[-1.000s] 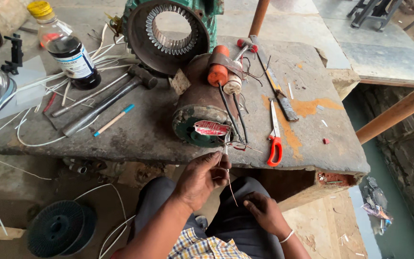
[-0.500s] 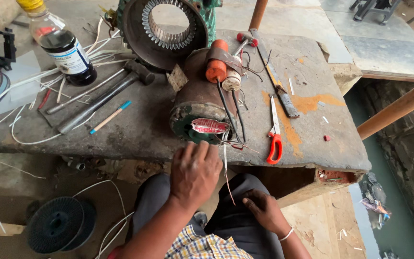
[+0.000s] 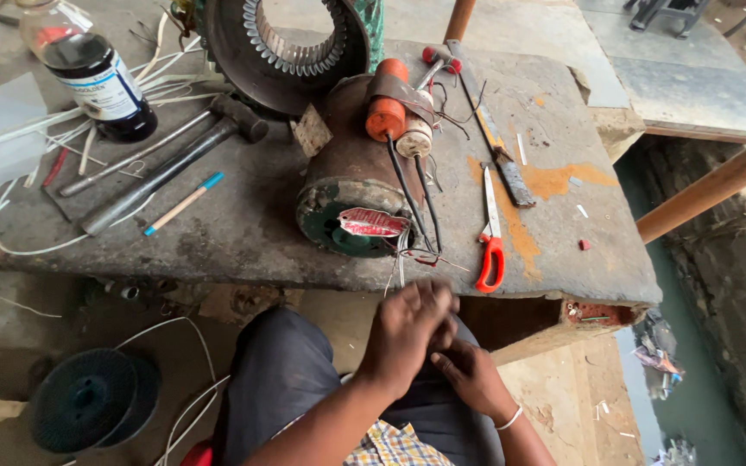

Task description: The person uses red-handled scissors to strip insulation from wires connected to a motor component. They then twist the exposed wire ends together by hand and place the scissors on the table.

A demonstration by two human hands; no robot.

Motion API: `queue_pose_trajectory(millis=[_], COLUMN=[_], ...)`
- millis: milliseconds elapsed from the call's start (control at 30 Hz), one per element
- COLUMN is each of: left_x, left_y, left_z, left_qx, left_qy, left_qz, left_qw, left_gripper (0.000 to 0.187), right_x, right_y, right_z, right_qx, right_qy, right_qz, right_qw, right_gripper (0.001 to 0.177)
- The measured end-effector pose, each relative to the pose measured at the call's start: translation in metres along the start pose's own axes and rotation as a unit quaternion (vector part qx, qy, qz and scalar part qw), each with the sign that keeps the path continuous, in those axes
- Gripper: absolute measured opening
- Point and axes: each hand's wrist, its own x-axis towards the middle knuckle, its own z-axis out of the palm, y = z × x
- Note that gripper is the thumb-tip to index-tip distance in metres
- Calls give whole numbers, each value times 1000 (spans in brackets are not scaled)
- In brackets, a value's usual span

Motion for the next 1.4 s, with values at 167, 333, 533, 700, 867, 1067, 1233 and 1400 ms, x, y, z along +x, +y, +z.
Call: queue_pose_trajectory(millis=[167, 333, 533, 700, 867, 1067, 1233, 1400], left_x=[29, 29, 29, 25, 22, 14, -8, -4], left_y=[-6, -10, 4, 26, 34, 21, -3, -6], left_z=[9, 13, -14, -19, -12, -15, -16, -26], left_qx=[-233, -309, -10, 349, 444, 403, 25, -164], left_qy=[62, 65, 84, 169, 189, 206, 103, 45], left_qz=[-72, -61, 23, 169, 293, 266, 172, -58], left_qw=[968, 947, 996, 906, 826, 851, 979, 984], left_gripper=[25, 23, 18, 25, 27, 28, 18, 23], right_x=[-1, -1, -3, -3, -2, -2, -1, -1], right_y=[-6, -5, -15, -25, -21, -15, -17, -16], right_z=[-4, -3, -4, -3, -3, -1, -3, -4], right_qx=[20, 73, 11, 10, 7, 37, 47, -15], right_qy=[-4, -20, 3, 1, 7, -3, -12, -18], right_qz=[-19, -41, 39, 24, 26, 17, 32, -30], right_qw=[1000, 996, 999, 1000, 1000, 999, 998, 999], right_gripper=[20, 20, 22, 22, 22, 22, 22, 22])
